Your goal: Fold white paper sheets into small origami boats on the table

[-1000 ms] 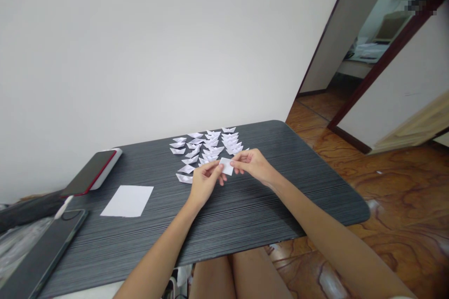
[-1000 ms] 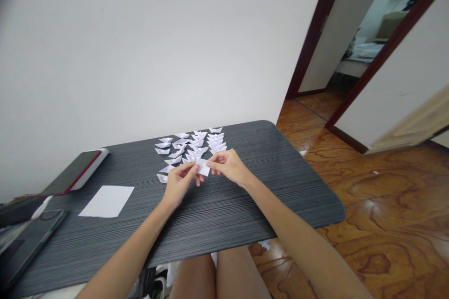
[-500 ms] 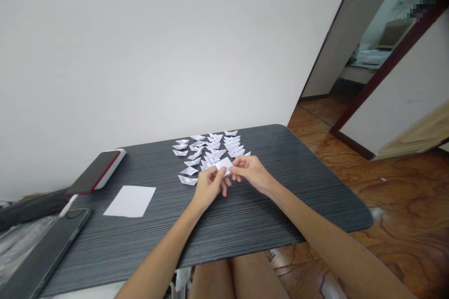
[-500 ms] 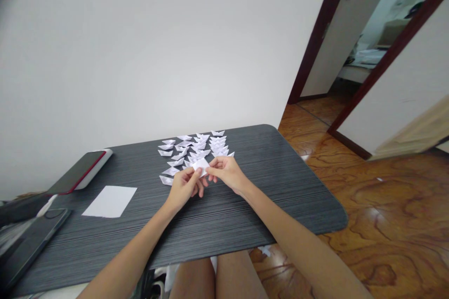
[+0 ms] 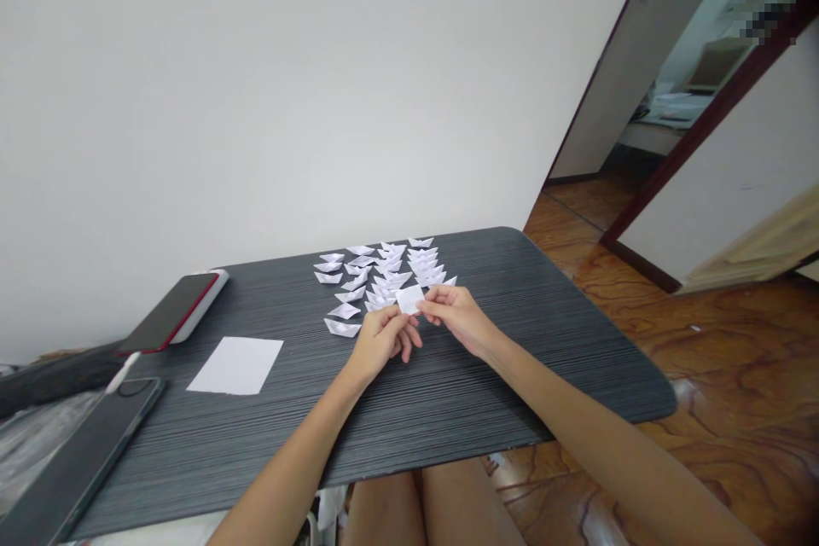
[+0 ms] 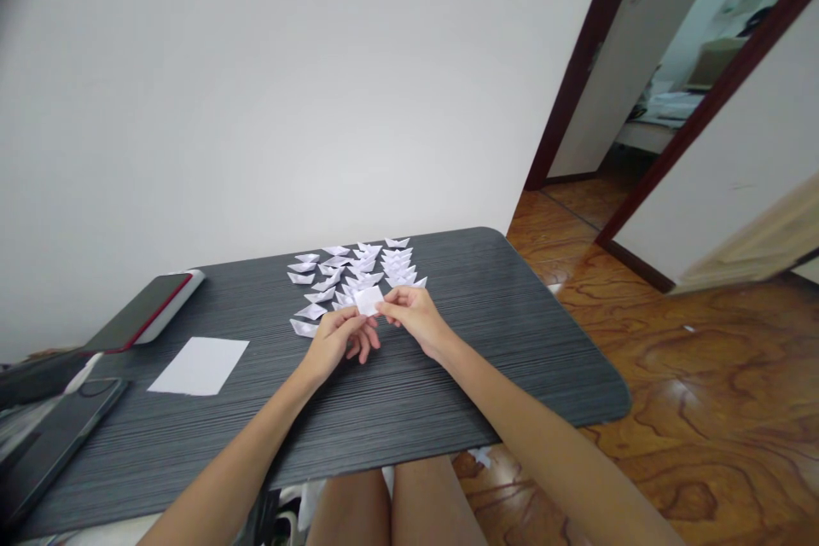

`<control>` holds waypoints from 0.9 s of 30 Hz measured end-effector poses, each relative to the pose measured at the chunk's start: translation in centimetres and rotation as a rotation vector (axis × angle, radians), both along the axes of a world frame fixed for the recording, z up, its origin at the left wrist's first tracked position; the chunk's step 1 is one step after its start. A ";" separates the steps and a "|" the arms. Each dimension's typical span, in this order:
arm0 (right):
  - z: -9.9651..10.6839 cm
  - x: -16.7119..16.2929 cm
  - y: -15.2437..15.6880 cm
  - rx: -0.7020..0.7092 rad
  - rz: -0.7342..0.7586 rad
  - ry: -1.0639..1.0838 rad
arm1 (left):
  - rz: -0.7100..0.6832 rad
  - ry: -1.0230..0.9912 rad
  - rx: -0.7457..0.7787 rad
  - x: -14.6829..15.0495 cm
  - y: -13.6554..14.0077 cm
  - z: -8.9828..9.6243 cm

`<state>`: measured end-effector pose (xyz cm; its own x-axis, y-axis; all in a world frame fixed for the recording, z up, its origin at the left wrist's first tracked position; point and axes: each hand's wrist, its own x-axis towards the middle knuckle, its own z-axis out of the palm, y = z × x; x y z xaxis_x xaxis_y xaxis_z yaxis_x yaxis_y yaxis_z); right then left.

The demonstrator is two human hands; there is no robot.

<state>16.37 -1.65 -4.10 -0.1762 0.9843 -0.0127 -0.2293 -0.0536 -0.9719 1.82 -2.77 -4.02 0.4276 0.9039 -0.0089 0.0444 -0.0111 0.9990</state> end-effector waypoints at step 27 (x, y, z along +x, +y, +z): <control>0.6 -0.2 -0.6 0.087 0.146 -0.137 | 0.155 0.208 0.251 0.1 -0.8 0.6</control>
<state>16.22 -2.26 -3.51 -0.3198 0.9468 0.0372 -0.0911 0.0084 -0.9958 1.87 -3.57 -3.46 0.2980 0.9429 0.1488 0.2668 -0.2319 0.9354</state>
